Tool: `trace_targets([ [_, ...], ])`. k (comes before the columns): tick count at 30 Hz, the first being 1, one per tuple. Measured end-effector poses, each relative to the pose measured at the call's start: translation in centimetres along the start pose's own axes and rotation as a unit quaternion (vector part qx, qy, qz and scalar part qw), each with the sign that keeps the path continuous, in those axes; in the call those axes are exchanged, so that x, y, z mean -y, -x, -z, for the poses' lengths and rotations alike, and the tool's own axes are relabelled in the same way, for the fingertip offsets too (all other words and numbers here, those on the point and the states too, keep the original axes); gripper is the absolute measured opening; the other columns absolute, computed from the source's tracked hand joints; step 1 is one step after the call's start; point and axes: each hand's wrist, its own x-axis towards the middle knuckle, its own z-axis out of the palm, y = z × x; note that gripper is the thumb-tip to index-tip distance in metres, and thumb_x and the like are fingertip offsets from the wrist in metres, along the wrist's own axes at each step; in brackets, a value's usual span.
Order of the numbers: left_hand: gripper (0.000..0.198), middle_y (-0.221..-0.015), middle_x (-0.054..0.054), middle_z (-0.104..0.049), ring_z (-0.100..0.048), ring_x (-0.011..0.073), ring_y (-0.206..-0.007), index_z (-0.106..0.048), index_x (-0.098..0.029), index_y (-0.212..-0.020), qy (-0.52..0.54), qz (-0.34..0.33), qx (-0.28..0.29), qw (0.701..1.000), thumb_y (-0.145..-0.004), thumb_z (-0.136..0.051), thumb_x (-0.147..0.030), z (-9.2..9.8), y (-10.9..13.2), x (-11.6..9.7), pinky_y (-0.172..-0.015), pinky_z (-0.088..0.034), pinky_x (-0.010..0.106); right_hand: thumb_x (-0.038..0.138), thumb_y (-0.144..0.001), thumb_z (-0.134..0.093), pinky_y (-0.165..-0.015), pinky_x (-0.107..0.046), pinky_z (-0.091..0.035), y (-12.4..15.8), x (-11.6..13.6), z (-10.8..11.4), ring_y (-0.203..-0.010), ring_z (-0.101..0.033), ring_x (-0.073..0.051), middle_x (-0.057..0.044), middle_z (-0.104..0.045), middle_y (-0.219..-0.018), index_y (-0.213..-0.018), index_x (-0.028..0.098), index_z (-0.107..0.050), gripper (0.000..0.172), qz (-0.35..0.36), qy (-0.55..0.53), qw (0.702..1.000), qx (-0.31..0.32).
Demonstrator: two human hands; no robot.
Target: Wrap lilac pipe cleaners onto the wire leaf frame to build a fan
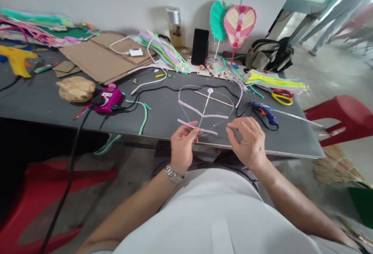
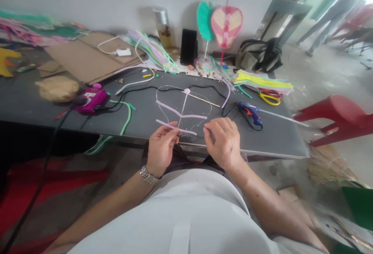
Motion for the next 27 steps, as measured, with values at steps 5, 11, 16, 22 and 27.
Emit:
trace_targets([
  [5, 0.03, -0.071, 0.0, -0.068, -0.062, 0.0119, -0.067, -0.077, -0.016, -0.088, 0.003, 0.005, 0.001, 1.0, -0.063, -0.089, -0.026, -0.5, 0.4, -0.1, -0.053, -0.041, 0.022, 0.027, -0.098, -0.061, -0.075, -0.034, -0.04, 1.7, 0.6, -1.8, -0.082, -0.063, -0.021, -0.006, -0.074, -0.088, -0.088, 0.02, -0.067, 0.013, 0.004, -0.021, 0.999, 0.045],
  [11, 0.031, -0.069, 0.001, -0.068, -0.062, 0.0118, -0.066, -0.077, -0.015, -0.088, 0.002, 0.008, 0.004, 1.0, -0.062, -0.089, -0.027, -0.3, 0.4, 0.1, -0.053, -0.041, 0.021, 0.018, -0.1, -0.057, -0.074, -0.033, -0.037, 1.7, 0.5, -3.1, -0.079, -0.059, -0.018, -0.004, -0.072, -0.082, -0.085, 0.018, -0.068, 0.019, 0.032, -0.021, 0.998, 0.05],
  [16, 0.03, -0.067, 0.0, -0.068, -0.056, 0.0093, -0.058, -0.077, -0.015, -0.088, -0.002, 0.01, 0.006, 1.0, -0.062, -0.088, -0.027, 0.0, 0.2, 0.7, -0.051, -0.04, 0.021, 0.017, -0.098, -0.059, -0.074, -0.035, -0.034, 1.4, 0.4, -3.1, -0.08, -0.056, -0.019, -0.004, -0.071, -0.084, -0.084, 0.02, -0.067, 0.017, 0.059, 0.008, 0.998, 0.037],
  [22, 0.034, -0.068, -0.001, -0.068, -0.052, 0.008, -0.056, -0.078, -0.015, -0.089, -0.001, 0.011, 0.032, 0.999, -0.061, -0.09, -0.029, 0.2, 0.3, 1.3, -0.053, -0.04, 0.022, 0.019, -0.098, -0.06, -0.078, -0.038, -0.033, 0.6, 2.3, -3.7, -0.086, -0.056, -0.02, -0.005, -0.072, -0.091, -0.09, 0.021, -0.068, 0.012, 0.125, 0.02, 0.991, 0.045],
  [27, 0.041, -0.069, 0.0, -0.067, -0.05, 0.008, -0.055, -0.078, -0.014, -0.09, -0.019, 0.022, 0.008, 1.0, -0.06, -0.093, -0.037, 0.8, 0.4, 1.3, -0.053, -0.041, 0.022, 0.015, -0.101, -0.05, -0.079, -0.038, -0.033, 0.3, 3.0, -5.0, -0.082, -0.053, -0.02, -0.003, -0.067, -0.081, -0.084, 0.019, -0.062, 0.021, 0.11, -0.036, 0.992, 0.043],
])
